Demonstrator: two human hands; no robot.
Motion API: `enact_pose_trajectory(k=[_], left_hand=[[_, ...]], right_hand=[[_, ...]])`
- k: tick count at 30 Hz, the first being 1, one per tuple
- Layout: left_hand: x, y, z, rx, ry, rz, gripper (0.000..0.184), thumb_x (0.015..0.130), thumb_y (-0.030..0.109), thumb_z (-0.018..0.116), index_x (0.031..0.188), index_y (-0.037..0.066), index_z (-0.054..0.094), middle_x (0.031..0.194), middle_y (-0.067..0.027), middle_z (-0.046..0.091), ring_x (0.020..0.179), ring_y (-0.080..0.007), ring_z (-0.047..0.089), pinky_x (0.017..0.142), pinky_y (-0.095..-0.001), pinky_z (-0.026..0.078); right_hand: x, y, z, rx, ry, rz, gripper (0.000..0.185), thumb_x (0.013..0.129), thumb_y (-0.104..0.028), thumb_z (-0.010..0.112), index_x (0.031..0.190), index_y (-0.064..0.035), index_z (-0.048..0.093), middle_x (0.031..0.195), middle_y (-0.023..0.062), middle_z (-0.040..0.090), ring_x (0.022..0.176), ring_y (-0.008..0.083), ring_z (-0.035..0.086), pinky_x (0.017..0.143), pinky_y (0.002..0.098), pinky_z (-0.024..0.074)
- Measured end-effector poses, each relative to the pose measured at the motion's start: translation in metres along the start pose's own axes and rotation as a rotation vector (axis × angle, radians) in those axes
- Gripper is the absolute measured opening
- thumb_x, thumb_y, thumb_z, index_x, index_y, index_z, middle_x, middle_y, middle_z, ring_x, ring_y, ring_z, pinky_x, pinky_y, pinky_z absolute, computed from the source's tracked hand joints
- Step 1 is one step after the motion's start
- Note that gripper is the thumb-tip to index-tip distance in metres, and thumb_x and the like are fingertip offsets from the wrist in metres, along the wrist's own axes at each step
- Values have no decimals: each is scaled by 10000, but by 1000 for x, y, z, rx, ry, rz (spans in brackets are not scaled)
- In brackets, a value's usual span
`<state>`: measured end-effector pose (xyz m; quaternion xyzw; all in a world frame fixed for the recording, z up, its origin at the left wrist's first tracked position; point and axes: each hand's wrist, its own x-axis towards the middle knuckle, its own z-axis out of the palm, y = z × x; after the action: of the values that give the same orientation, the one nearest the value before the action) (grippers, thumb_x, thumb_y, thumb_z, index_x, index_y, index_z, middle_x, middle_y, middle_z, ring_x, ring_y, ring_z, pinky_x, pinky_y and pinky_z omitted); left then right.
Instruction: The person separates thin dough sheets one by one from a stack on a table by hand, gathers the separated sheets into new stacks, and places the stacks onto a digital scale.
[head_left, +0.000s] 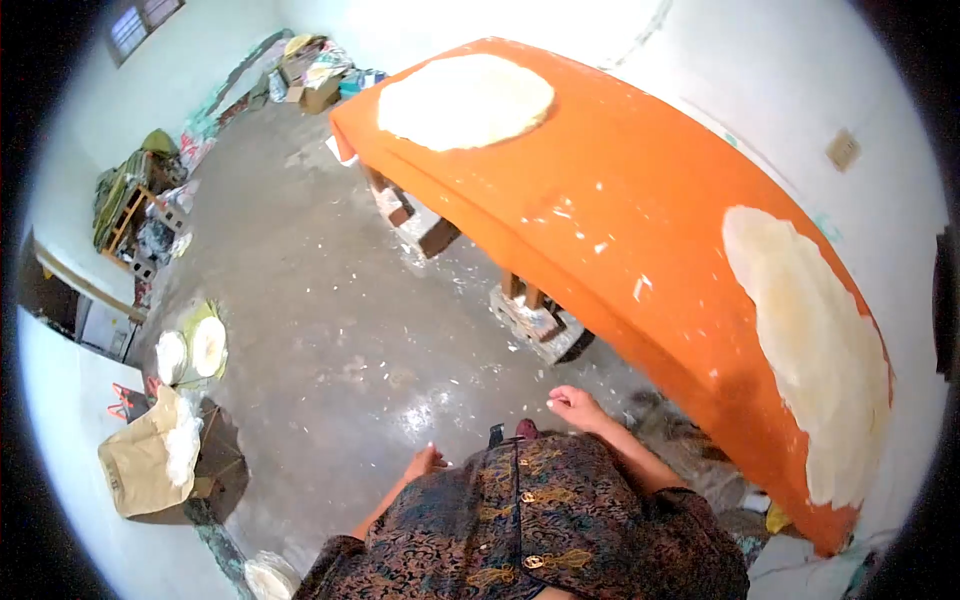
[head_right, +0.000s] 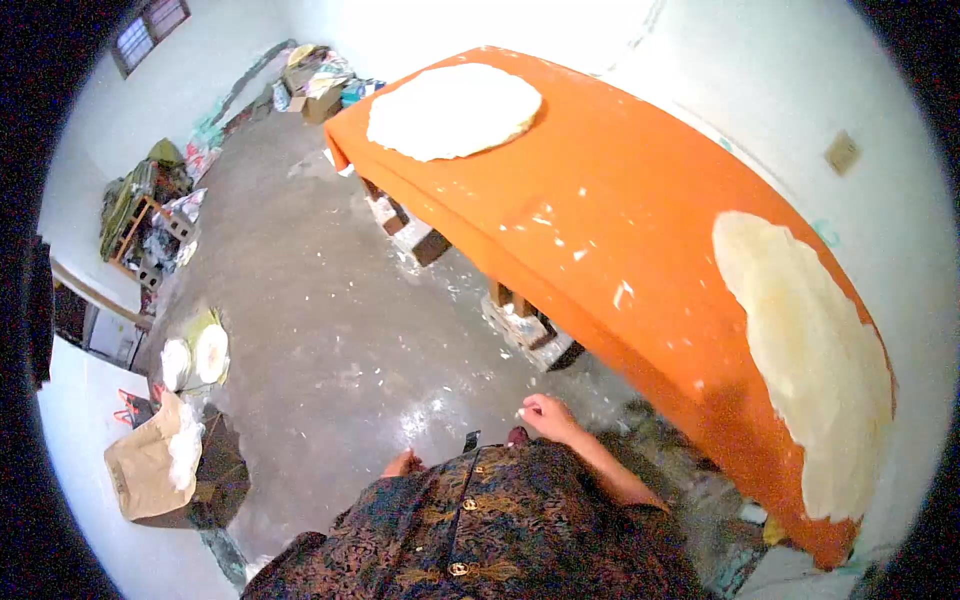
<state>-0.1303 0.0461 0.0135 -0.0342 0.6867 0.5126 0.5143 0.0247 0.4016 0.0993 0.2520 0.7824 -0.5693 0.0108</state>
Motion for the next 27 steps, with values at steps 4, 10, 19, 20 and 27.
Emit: enact_pose_trajectory(k=[4,10,19,20,27], left_hand=[[-15,36,-52,-213,252,-101,673,829,593,371,1069,-29,466,962,-193,568,801,-309,584,663,-411,472],[67,-37,-154,-346,320,-85,576,851,568,349,914,22,522,868,-156,593,786,-305,560,678,-404,447],[140,277,-188,-288,227,35,585,840,553,397,1082,28,489,967,-123,581,854,-252,565,726,-361,434],[156,306,-191,-271,228,43,584,845,533,410,1118,19,462,1015,-138,571,846,-257,566,702,-358,441],[220,500,-162,-330,-117,276,437,874,402,432,1059,10,489,961,-117,592,853,-208,570,713,-339,437]], right_hand=[[102,-73,-12,-75,-39,-118,365,801,-285,602,1006,12,547,857,113,626,759,175,593,673,298,475],[230,-175,-20,7,31,-243,323,800,-264,608,994,-10,567,828,102,627,744,164,596,667,284,474],[378,-242,-44,-142,344,-138,343,796,-253,607,1020,0,549,902,95,611,860,160,575,752,282,457],[388,-261,-49,-167,388,-124,374,785,-285,613,1025,-6,548,931,125,614,888,207,584,768,310,460],[512,-313,-89,-393,581,-305,448,748,-314,633,1057,-8,524,1048,193,564,991,309,536,835,379,425]])
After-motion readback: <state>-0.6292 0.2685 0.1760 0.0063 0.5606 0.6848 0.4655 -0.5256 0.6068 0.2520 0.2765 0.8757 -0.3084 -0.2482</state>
